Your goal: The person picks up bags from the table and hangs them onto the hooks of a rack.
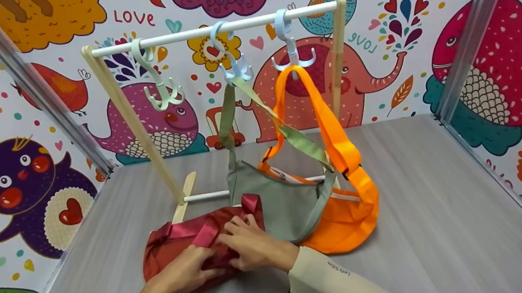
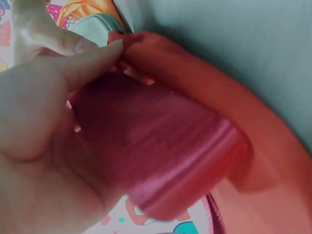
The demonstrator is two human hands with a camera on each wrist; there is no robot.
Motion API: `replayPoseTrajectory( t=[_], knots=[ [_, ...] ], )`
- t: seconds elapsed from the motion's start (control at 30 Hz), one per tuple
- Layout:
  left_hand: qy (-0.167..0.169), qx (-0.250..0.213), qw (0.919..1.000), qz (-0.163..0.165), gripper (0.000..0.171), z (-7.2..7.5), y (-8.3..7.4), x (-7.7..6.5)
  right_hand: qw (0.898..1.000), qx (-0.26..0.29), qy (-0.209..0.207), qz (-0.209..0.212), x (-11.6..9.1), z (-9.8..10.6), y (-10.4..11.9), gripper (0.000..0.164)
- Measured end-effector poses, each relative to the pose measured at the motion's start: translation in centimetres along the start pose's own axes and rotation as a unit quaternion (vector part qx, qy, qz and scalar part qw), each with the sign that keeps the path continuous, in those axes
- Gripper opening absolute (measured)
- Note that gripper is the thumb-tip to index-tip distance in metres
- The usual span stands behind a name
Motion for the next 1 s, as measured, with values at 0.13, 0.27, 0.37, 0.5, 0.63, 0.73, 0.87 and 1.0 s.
replayPoseTrajectory(
  t=[0.13,0.27,0.37,0.5,0.63,0.73,0.87,1.0],
  knots=[
    [-0.001,0.022,0.9997,0.008,0.021,0.6,0.2,-0.2,1.0,0.007,-0.004,0.0,0.0,0.4,-0.1,0.014],
    [-0.008,0.037,0.9993,0.005,0.025,1.4,0.3,-0.4,1.0,0.014,-0.016,0.003,0.1,1.1,-0.3,0.008],
    [-0.015,0.035,0.9992,0.012,0.023,2.2,0.6,-0.6,1.0,0.018,-0.024,-0.001,0.1,2.0,-0.6,0.009],
    [-0.034,0.028,0.9989,0.013,0.022,3.5,0.8,-0.9,0.999,0.028,-0.026,-0.014,0.2,3.0,-1.2,0.011],
    [-0.047,0.014,0.9988,-0.006,0.02,4.4,0.5,-1.0,0.998,0.039,-0.029,-0.026,0.4,3.9,-1.5,0.012],
    [-0.052,0.007,0.9985,-0.015,0.018,4.9,0.3,-1.1,0.998,0.04,-0.039,-0.029,0.5,4.6,-1.7,0.012],
    [-0.058,-0.002,0.9981,-0.022,0.017,5.4,0.1,-1.2,0.998,0.035,-0.048,-0.031,0.5,5.1,-1.9,0.014],
    [-0.067,-0.014,0.9973,-0.029,0.017,5.8,-0.1,-1.4,0.997,0.032,-0.056,-0.033,0.4,5.5,-2.1,0.014]
  ],
)
Point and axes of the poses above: each hand's wrist, its own x-axis towards the middle knuckle, its own z-axis out of the back of the hand, y = z × x, the point moved 10 cm from there along x, towards the middle knuckle, and after that the axes turned 10 degrees about -y, right-handed, at the moved point
